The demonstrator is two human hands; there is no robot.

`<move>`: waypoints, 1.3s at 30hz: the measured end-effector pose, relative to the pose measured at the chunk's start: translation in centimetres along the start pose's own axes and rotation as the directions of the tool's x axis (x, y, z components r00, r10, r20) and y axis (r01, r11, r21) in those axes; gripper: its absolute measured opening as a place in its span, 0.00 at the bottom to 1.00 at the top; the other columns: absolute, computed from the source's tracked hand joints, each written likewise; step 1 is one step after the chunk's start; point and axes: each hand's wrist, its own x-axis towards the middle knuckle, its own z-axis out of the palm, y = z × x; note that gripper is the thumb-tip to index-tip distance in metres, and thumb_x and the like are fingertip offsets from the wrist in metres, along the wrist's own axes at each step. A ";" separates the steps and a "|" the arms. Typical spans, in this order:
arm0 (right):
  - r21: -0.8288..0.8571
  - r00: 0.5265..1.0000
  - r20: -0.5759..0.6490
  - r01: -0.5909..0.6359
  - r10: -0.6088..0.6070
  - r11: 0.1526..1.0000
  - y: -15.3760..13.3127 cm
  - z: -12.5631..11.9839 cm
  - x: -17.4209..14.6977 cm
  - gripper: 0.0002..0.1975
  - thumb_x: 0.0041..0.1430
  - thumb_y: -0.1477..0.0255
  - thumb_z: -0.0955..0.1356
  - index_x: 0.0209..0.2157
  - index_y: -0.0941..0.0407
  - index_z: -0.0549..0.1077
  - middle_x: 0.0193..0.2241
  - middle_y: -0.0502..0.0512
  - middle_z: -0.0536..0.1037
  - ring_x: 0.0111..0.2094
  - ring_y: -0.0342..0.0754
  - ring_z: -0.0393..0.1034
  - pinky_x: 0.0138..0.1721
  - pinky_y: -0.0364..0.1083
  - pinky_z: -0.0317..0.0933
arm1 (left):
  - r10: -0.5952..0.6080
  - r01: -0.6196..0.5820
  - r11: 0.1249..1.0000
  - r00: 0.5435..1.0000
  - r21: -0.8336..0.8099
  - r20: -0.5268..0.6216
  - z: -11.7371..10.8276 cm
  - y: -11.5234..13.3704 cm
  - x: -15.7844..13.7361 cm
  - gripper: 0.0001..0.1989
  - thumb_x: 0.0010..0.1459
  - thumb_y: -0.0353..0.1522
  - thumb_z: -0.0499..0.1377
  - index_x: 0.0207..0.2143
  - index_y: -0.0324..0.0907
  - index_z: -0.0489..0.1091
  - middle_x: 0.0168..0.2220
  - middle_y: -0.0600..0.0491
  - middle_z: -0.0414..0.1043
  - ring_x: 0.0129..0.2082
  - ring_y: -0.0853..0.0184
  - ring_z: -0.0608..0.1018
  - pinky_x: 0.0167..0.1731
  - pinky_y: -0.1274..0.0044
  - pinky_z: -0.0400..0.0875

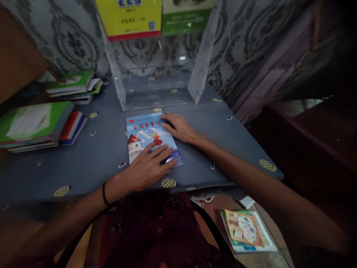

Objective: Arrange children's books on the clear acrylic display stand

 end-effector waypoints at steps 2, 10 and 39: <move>-0.026 1.000 -0.018 -0.006 0.006 1.000 -2.5 -0.2 -1.7 0.21 0.71 0.64 0.61 0.59 0.58 0.70 0.60 0.63 0.74 0.67 0.61 0.60 0.65 0.65 0.54 | -0.135 0.134 0.991 0.988 -0.021 -0.070 -0.3 0.5 -1.9 0.18 0.73 0.36 0.49 0.60 0.43 0.67 0.62 0.43 0.69 0.64 0.55 0.69 0.62 0.56 0.64; -0.088 0.956 0.127 0.275 -0.263 0.957 -15.4 3.7 -9.3 0.28 0.73 0.62 0.60 0.68 0.61 0.58 0.68 0.65 0.63 0.71 0.56 0.51 0.70 0.60 0.51 | -0.466 0.449 0.884 0.823 -0.130 -0.326 0.1 2.5 -10.2 0.17 0.73 0.33 0.47 0.57 0.41 0.69 0.56 0.43 0.75 0.53 0.58 0.78 0.54 0.60 0.74; -0.119 0.996 -0.057 0.061 -0.068 0.991 -10.0 1.0 -15.7 0.36 0.70 0.68 0.64 0.73 0.47 0.44 0.69 0.60 0.60 0.68 0.62 0.58 0.62 0.66 0.65 | -0.797 0.551 0.514 0.591 -0.657 -0.128 1.0 1.6 -7.4 0.23 0.70 0.41 0.51 0.63 0.43 0.63 0.63 0.41 0.69 0.65 0.51 0.69 0.61 0.53 0.66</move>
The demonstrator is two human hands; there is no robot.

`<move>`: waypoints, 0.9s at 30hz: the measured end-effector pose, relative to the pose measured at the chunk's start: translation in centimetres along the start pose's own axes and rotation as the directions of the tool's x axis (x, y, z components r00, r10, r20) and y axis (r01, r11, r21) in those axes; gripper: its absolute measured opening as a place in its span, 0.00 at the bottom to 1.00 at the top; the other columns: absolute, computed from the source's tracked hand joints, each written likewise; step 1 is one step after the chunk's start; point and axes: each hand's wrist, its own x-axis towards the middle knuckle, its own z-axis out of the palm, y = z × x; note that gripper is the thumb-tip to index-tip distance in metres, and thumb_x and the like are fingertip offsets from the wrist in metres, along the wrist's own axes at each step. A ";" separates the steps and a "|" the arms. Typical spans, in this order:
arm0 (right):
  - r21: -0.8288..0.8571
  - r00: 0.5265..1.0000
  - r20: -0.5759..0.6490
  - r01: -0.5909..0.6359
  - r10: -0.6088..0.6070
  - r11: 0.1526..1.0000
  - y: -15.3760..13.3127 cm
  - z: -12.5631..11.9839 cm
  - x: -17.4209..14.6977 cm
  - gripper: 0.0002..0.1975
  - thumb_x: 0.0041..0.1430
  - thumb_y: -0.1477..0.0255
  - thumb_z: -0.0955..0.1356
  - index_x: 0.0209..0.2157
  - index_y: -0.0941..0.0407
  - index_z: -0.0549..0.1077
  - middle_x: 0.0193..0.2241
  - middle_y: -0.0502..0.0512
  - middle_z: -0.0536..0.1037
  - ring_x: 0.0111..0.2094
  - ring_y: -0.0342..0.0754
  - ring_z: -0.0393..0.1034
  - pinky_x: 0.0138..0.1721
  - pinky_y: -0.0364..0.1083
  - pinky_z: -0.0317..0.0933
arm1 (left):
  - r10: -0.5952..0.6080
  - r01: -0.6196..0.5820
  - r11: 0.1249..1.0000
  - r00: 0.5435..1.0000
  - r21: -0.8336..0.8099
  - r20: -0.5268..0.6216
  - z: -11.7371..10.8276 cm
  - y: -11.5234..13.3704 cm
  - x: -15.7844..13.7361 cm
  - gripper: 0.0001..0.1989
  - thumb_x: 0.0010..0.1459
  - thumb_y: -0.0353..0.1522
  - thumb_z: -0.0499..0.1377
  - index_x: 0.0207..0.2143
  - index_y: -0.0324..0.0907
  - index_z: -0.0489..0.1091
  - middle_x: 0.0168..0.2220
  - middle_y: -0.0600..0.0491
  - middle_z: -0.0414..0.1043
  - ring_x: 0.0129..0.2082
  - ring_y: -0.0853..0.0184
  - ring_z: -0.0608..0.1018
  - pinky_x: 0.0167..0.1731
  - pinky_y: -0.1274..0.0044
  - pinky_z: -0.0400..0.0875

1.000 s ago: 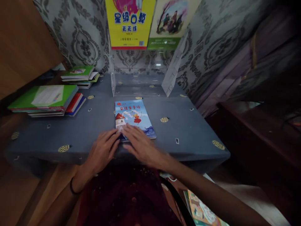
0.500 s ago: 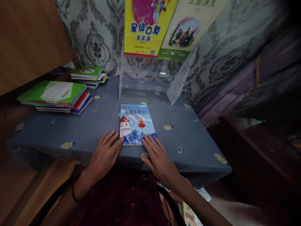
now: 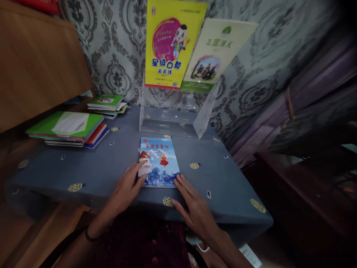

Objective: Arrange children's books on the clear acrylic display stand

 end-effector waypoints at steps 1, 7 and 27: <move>0.008 1.000 0.010 -0.009 0.008 1.000 0.1 -0.1 0.0 0.36 0.70 0.68 0.64 0.73 0.47 0.46 0.69 0.60 0.61 0.67 0.62 0.58 0.62 0.66 0.65 | -0.041 0.040 0.993 0.999 -0.111 -0.003 -0.1 -0.1 0.3 0.24 0.69 0.41 0.52 0.63 0.43 0.63 0.62 0.41 0.70 0.63 0.52 0.72 0.60 0.54 0.69; 0.047 0.998 0.054 -0.017 0.015 0.999 0.5 -1.2 0.5 0.29 0.70 0.66 0.64 0.70 0.51 0.58 0.67 0.63 0.64 0.66 0.62 0.62 0.60 0.65 0.68 | -0.452 0.358 0.641 0.891 -0.678 0.043 -0.4 -0.2 2.5 0.29 0.61 0.35 0.62 0.62 0.39 0.60 0.51 0.42 0.77 0.46 0.61 0.82 0.47 0.68 0.78; 0.948 0.947 0.115 -0.195 0.299 0.252 3.5 -2.6 18.0 0.49 0.63 0.41 0.39 0.65 0.56 0.63 0.58 0.68 0.75 0.60 0.60 0.70 0.54 0.65 0.68 | 0.433 -0.488 0.630 0.866 0.603 0.249 -8.3 6.5 7.2 0.33 0.61 0.20 0.51 0.66 0.52 0.60 0.58 0.47 0.74 0.55 0.56 0.79 0.48 0.66 0.78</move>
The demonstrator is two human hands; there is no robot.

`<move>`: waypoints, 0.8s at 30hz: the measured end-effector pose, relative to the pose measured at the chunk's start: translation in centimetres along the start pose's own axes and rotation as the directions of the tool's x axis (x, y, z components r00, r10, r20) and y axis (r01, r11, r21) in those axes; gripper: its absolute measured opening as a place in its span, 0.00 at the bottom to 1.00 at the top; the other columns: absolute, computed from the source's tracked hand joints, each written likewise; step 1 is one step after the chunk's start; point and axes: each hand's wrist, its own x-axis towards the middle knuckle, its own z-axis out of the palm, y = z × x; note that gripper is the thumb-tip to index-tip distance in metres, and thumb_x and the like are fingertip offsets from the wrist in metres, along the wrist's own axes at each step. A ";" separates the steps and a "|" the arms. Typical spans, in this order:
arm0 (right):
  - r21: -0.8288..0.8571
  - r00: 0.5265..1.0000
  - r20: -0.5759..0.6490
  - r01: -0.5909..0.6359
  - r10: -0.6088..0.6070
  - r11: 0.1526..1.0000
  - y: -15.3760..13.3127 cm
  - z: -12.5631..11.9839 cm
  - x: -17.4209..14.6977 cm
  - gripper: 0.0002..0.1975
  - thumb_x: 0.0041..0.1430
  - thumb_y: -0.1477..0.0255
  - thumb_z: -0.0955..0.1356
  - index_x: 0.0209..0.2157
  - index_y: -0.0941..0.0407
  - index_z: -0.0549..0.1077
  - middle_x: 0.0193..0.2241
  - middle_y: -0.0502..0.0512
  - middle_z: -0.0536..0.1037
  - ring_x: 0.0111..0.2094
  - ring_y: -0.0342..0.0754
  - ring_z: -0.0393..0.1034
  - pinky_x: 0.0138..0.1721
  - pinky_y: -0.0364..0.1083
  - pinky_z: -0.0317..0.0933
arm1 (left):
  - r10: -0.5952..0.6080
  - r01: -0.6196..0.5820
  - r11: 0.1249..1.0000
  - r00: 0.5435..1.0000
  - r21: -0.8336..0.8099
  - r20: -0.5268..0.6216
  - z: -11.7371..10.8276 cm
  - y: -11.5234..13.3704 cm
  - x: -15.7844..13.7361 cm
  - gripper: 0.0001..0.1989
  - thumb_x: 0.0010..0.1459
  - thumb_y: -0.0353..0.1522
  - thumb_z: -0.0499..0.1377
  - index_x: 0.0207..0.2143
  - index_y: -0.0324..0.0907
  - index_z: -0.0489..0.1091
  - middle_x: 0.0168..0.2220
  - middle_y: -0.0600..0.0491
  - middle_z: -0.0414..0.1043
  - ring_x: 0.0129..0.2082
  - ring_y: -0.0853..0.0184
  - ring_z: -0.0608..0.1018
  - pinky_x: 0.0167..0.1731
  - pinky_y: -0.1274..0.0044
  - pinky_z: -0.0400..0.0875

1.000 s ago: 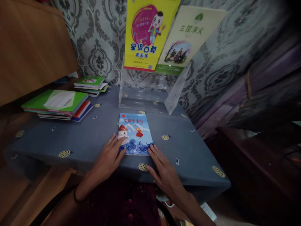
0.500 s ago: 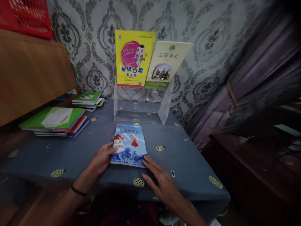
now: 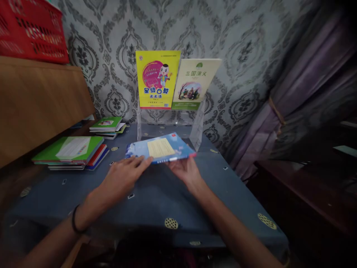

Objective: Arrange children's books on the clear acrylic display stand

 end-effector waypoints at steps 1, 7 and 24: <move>-0.012 1.000 -0.019 -0.021 0.021 1.000 0.2 -1.0 -0.1 0.50 0.62 0.39 0.39 0.63 0.56 0.65 0.57 0.68 0.77 0.58 0.62 0.72 0.53 0.65 0.69 | 0.032 -0.035 0.997 0.998 0.071 0.046 0.8 0.0 -0.7 0.34 0.60 0.19 0.51 0.66 0.51 0.60 0.60 0.46 0.73 0.57 0.54 0.77 0.49 0.65 0.77; -0.047 0.978 -0.033 -0.210 0.208 0.977 3.0 -6.1 -3.2 0.38 0.65 0.41 0.52 0.56 0.55 0.71 0.50 0.67 0.81 0.53 0.61 0.77 0.57 0.66 0.65 | 0.126 -0.154 0.985 0.952 0.083 0.280 6.0 0.1 -5.0 0.32 0.61 0.19 0.53 0.65 0.49 0.60 0.61 0.45 0.72 0.59 0.52 0.75 0.49 0.66 0.76; -0.661 0.726 0.678 0.534 0.115 0.527 4.1 7.9 -1.5 0.31 0.74 0.54 0.56 0.66 0.58 0.64 0.66 0.61 0.67 0.69 0.51 0.56 0.69 0.55 0.51 | 0.132 -0.137 0.991 0.967 0.005 0.218 7.4 -0.2 -5.8 0.17 0.64 0.22 0.55 0.53 0.43 0.71 0.49 0.44 0.77 0.50 0.58 0.78 0.52 0.66 0.75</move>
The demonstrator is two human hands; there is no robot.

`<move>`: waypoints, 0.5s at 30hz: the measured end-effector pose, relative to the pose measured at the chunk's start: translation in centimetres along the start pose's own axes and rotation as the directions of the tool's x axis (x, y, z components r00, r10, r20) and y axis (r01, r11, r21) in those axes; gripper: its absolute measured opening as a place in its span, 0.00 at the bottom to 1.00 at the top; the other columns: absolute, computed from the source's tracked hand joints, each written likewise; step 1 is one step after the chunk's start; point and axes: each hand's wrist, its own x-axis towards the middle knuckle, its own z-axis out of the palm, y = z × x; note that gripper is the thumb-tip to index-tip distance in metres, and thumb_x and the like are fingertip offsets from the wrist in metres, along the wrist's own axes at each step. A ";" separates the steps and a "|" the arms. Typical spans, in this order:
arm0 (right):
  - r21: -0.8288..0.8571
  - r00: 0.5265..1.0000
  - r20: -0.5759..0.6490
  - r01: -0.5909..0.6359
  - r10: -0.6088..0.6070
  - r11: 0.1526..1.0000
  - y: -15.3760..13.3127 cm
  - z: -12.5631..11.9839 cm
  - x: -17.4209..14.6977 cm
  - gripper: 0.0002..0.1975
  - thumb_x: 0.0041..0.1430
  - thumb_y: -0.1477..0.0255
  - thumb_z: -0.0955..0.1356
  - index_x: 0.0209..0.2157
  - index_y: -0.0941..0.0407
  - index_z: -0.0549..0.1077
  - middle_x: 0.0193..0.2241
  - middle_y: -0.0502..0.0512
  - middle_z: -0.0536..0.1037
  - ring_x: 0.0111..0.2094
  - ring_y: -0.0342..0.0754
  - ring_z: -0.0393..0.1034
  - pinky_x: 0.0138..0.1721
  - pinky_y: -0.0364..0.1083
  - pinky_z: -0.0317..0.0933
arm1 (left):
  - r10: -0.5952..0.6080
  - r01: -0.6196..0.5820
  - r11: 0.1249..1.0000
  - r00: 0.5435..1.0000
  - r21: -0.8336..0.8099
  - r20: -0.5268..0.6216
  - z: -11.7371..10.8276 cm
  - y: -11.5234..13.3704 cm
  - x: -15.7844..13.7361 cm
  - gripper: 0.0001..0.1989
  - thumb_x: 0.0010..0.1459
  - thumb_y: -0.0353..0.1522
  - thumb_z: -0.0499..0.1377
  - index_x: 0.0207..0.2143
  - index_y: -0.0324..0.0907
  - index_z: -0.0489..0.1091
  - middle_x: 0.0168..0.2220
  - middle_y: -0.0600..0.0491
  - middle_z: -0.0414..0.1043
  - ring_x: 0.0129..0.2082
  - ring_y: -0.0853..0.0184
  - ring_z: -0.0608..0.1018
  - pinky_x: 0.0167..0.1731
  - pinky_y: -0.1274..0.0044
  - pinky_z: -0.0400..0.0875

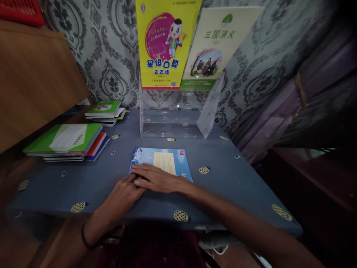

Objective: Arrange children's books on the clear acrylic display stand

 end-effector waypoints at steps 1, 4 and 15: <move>0.001 1.000 0.019 -0.007 0.007 1.000 0.6 0.0 0.5 0.31 0.74 0.54 0.55 0.66 0.58 0.65 0.66 0.61 0.67 0.70 0.50 0.55 0.70 0.55 0.48 | -0.012 0.012 1.000 1.000 0.008 0.009 -0.1 0.1 0.0 0.17 0.64 0.22 0.55 0.52 0.44 0.71 0.47 0.46 0.78 0.49 0.58 0.78 0.51 0.66 0.75; -0.029 0.999 0.036 -0.030 0.031 0.999 2.1 -0.2 1.7 0.30 0.75 0.54 0.55 0.65 0.59 0.65 0.67 0.61 0.66 0.71 0.49 0.51 0.71 0.56 0.44 | -0.038 0.038 0.999 0.998 0.013 0.050 -0.4 0.4 0.1 0.20 0.62 0.21 0.57 0.54 0.46 0.70 0.46 0.48 0.78 0.47 0.58 0.79 0.47 0.68 0.77; -0.233 0.994 -0.059 -0.100 0.088 0.967 4.9 0.2 3.1 0.28 0.73 0.59 0.61 0.68 0.59 0.62 0.69 0.63 0.59 0.71 0.53 0.48 0.71 0.56 0.47 | -0.048 0.045 0.995 0.998 0.095 0.034 0.4 0.1 -0.5 0.31 0.62 0.20 0.56 0.65 0.50 0.63 0.61 0.48 0.72 0.60 0.54 0.74 0.52 0.67 0.77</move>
